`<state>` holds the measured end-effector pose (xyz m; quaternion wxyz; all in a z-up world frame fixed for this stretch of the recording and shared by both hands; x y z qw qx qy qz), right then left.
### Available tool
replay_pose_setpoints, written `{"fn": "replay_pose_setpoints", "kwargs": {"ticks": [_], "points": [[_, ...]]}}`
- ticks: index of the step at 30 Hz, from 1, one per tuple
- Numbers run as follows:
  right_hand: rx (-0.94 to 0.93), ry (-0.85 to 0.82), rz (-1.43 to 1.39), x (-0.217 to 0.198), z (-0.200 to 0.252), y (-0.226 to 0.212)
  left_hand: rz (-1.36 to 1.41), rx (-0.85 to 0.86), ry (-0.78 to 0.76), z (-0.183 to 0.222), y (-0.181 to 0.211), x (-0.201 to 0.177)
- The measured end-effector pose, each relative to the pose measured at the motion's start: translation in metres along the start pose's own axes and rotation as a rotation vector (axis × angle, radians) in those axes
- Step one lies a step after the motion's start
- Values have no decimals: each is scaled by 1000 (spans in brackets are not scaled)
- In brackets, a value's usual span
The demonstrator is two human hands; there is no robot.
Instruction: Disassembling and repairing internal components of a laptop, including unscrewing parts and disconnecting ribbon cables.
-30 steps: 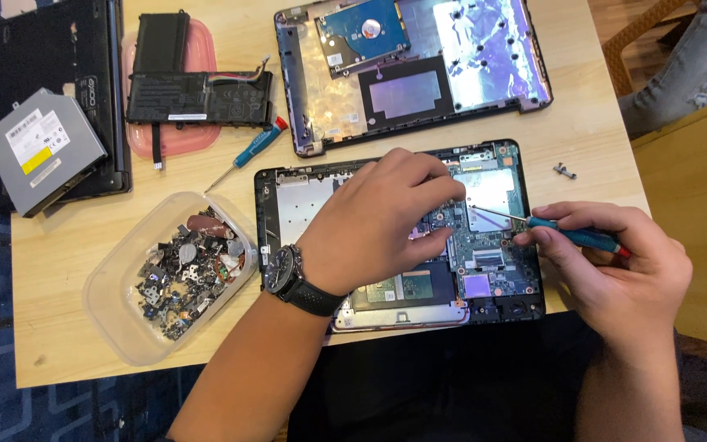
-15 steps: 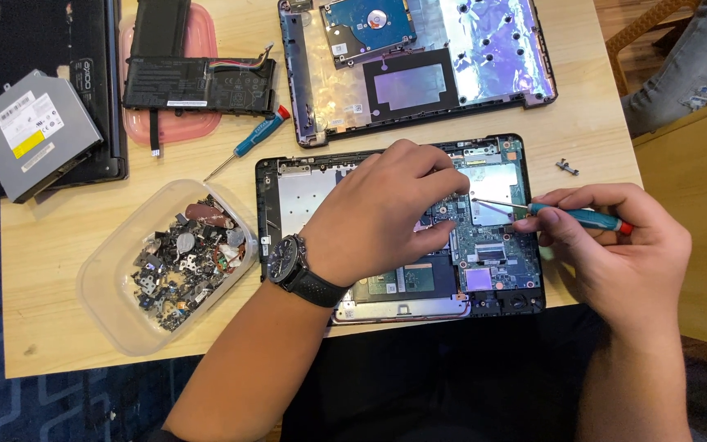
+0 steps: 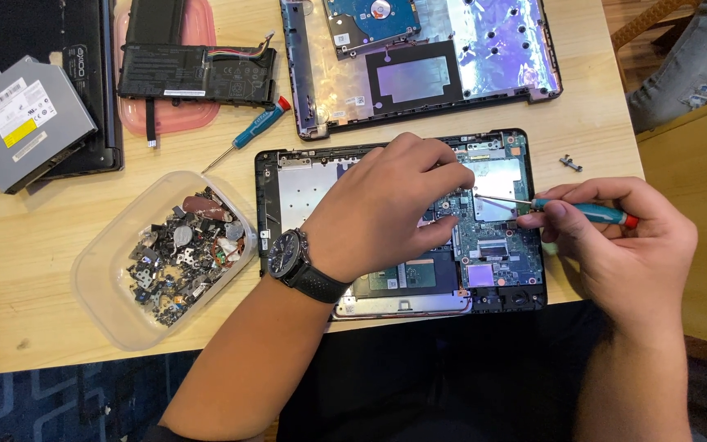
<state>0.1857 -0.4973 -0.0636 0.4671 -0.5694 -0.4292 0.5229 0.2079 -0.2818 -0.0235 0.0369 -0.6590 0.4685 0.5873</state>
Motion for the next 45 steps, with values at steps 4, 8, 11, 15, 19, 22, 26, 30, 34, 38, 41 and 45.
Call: {"fn": "replay_pose_setpoints", "kwargs": {"ticks": [4,8,11,15,19,22,26,30,34,38,41,45], "points": [[12,0,-21,1,0,0,5,-3,-8,0,2,-1],[13,8,15,-1,-1,3,-5,6,13,1,3,1],[2,0,-17,-1,-1,2,4,-11,4,1,2,2],[0,1,21,0,-1,1,-15,-5,-8,0,3,1],[12,14,-18,0,-1,1,-15,12,11,0,4,0],[-33,-10,15,1,-1,-2,-9,8,11,0,3,1],[-25,-5,23,1,0,-4,-14,1,-3,0,2,2],[-18,-2,16,1,0,-4,-27,0,-1,0,3,2],[-48,-43,45,7,1,-17,-46,42,21,0,4,0],[-229,-139,285,14,-7,-51,-66,54,31,0,3,1],[-360,-207,589,17,-17,-64,-57,31,5,0,0,3],[-452,-310,737,25,-23,-72,-77,46,22,0,-1,4]]}}
Point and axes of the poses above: each hand's wrist, its own z-axis away from the middle knuckle, its own x-axis out of the palm, y = z × x, the point moved 9 cm from there along -z, towards the middle knuckle, and after that the axes turned 1 degree about x, right-handed, at the moved point
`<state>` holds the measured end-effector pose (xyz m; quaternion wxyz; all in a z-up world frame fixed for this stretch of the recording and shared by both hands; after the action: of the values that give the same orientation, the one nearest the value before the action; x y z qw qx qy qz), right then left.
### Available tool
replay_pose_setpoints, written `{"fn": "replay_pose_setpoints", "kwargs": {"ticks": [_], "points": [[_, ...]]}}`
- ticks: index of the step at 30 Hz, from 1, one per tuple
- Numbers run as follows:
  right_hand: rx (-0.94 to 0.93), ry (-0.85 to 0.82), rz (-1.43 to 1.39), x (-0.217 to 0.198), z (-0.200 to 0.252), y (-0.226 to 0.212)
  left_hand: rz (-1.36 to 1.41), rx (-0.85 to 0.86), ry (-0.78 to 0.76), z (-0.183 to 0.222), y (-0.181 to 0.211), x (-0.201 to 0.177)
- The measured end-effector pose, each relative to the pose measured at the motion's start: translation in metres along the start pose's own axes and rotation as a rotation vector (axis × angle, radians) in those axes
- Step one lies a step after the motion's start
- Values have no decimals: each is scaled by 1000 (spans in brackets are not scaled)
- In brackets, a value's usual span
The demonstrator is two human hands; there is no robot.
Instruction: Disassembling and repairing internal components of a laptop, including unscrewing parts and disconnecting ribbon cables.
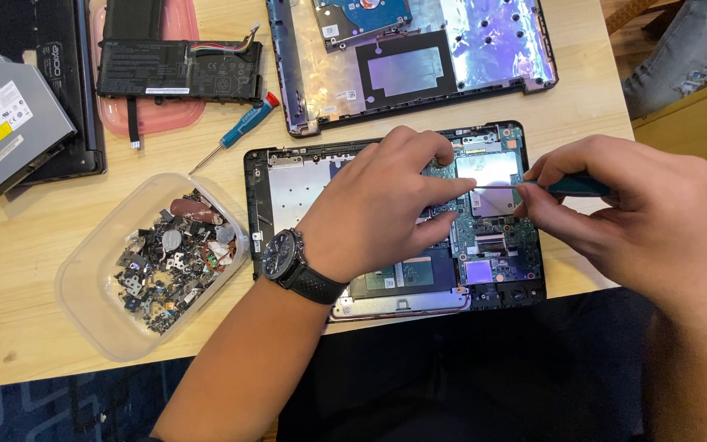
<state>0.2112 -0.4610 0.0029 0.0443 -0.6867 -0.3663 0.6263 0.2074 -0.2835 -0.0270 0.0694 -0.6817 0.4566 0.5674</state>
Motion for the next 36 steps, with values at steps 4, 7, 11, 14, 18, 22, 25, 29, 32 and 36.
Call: {"fn": "replay_pose_setpoints", "kwargs": {"ticks": [4,7,11,14,18,22,25,29,32,36], "points": [[-5,-27,51,0,-2,-6,-18,6,-3,1,1,0],[-3,-13,32,0,-1,-9,19,-28,-27,1,-2,2],[-2,-9,50,0,0,-7,31,-23,-16,1,-1,1],[-24,-9,33,0,-1,-6,19,-7,13,1,1,-2],[-2,-5,29,-1,-1,-5,30,-16,20,1,1,-2],[91,44,-83,-3,1,-1,42,-20,15,0,1,-3],[171,169,-498,8,12,11,37,-33,-15,-1,-1,-2],[408,273,-766,35,31,56,45,-53,-39,-1,-2,-2],[416,328,-916,40,38,72,59,-42,-51,-1,0,-2],[429,339,-980,40,37,78,78,-25,-27,-3,2,-6]]}}
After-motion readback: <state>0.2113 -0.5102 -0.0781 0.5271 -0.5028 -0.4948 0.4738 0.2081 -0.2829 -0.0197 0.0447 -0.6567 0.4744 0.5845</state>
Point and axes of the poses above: each hand's wrist, its own z-axis away from the middle knuckle, its own x-axis out of the palm, y = z × x, the point moved 9 cm from there along -z, towards the middle knuckle, and after that the axes turned 1 degree about x, right-handed, at the moved point
